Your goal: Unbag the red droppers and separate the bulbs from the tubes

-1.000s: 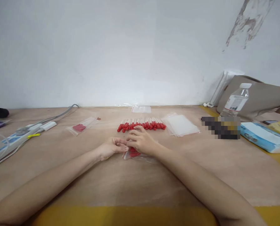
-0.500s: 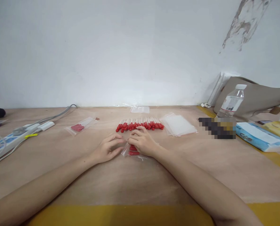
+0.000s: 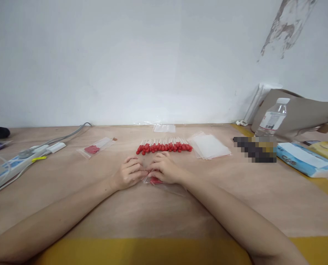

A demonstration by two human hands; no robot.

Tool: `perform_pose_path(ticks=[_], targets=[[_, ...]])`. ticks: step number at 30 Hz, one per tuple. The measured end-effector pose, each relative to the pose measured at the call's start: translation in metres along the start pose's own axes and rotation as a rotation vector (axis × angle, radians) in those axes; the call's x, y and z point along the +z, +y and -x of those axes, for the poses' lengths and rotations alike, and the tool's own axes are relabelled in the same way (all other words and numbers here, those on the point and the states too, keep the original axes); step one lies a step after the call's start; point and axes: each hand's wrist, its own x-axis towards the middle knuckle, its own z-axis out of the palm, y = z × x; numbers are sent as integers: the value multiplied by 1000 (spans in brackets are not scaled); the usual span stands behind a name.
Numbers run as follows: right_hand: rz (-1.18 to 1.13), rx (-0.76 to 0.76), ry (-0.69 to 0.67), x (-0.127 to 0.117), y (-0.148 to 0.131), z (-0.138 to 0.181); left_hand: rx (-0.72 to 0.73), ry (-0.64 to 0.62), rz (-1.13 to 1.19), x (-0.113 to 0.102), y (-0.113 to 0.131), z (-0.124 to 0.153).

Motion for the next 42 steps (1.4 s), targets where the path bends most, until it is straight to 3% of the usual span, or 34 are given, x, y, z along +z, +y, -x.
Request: perform_pose_path(ticks=[4, 11, 21, 29, 36, 42], targets=[[-71, 5, 97, 8, -1, 2, 18, -17, -5, -2, 1, 0], [91, -161, 208, 14, -4, 4, 1, -44, -24, -3, 0, 3], [116, -183, 101, 15, -6, 1, -37, -101, 51, -6, -3, 2], [135, -203, 144, 13, -10, -3, 42, -141, 41, -5, -5, 3], [267, -278, 56, 10, -5, -2, 151, -325, 89, -10, -10, 2], [176, -203, -24, -1, -5, -4, 97, -446, 212, -14, -15, 3]])
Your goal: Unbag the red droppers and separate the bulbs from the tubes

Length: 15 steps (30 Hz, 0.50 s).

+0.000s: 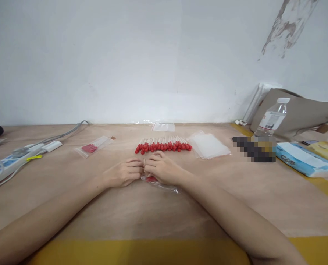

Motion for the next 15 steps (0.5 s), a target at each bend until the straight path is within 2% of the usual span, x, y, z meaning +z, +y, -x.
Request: perform_pose_path(ticks=[4, 8, 15], targets=[[-213, 141, 39, -11, 1, 0, -54, 19, 199, 1, 0, 5], [-230, 330, 106, -19, 5, 14, -147, 21, 382, 1, 2, 9], [-224, 504, -29, -18, -1, 56, -330, 159, 553, 12, 4, 4]])
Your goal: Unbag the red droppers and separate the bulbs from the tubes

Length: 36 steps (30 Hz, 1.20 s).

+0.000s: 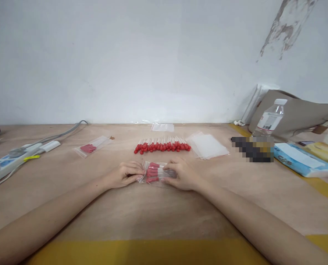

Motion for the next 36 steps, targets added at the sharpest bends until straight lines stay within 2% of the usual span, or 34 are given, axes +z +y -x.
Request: perform_pose_path(ticks=[4, 7, 11, 13, 17, 19, 24, 27, 32, 36], targets=[[35, -11, 38, 8, 3, 7, -66, 13, 24, 3, 0, -2], [74, -49, 57, 11, 4, 6, -101, -10, -56, 1, -2, -1], [100, -60, 56, 11, 4, 7, -231, -6, -158, -2, -1, 1], [108, -56, 47, 11, 4, 8, -238, 45, -186, -1, 2, 2], [106, -47, 39, 12, 5, 8, -250, 230, -223, 4, 6, 2], [103, -50, 45, 13, 6, 9, -225, 253, -200, 7, 7, 1], [107, -50, 54, 16, 8, 9, -68, 104, -103, 9, 3, -3], [101, -35, 57, 16, 9, 9, -131, 56, -157, 8, 1, -3], [87, -17, 30, 14, 8, 9, -344, 14, -200, 5, 5, -2], [73, 2, 30, 14, 8, 9, -315, -14, -155, 4, 7, -4]])
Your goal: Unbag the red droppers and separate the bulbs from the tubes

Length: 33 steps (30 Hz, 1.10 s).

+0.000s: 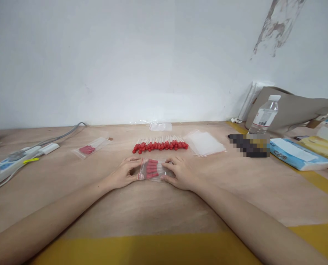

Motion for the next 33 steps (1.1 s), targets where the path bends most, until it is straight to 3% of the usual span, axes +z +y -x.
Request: perform_pose_path(ticks=[6, 12, 20, 24, 28, 33], targets=[[-23, 11, 41, 5, 0, -1, -15, 100, 163, 6, 2, -8], [13, 66, 98, 10, -1, -4, -85, -16, 285, 10, 11, -11], [22, 101, 143, 13, -3, -6, 67, -18, 28, 6, 23, -11], [-2, 86, 148, 14, -1, -6, 75, 4, -143, 12, 23, -9], [14, 87, 140, 14, -2, -6, 92, -36, -147, 12, 24, -10], [27, 102, 137, 13, -3, -6, 9, -48, -112, 11, 28, -11]])
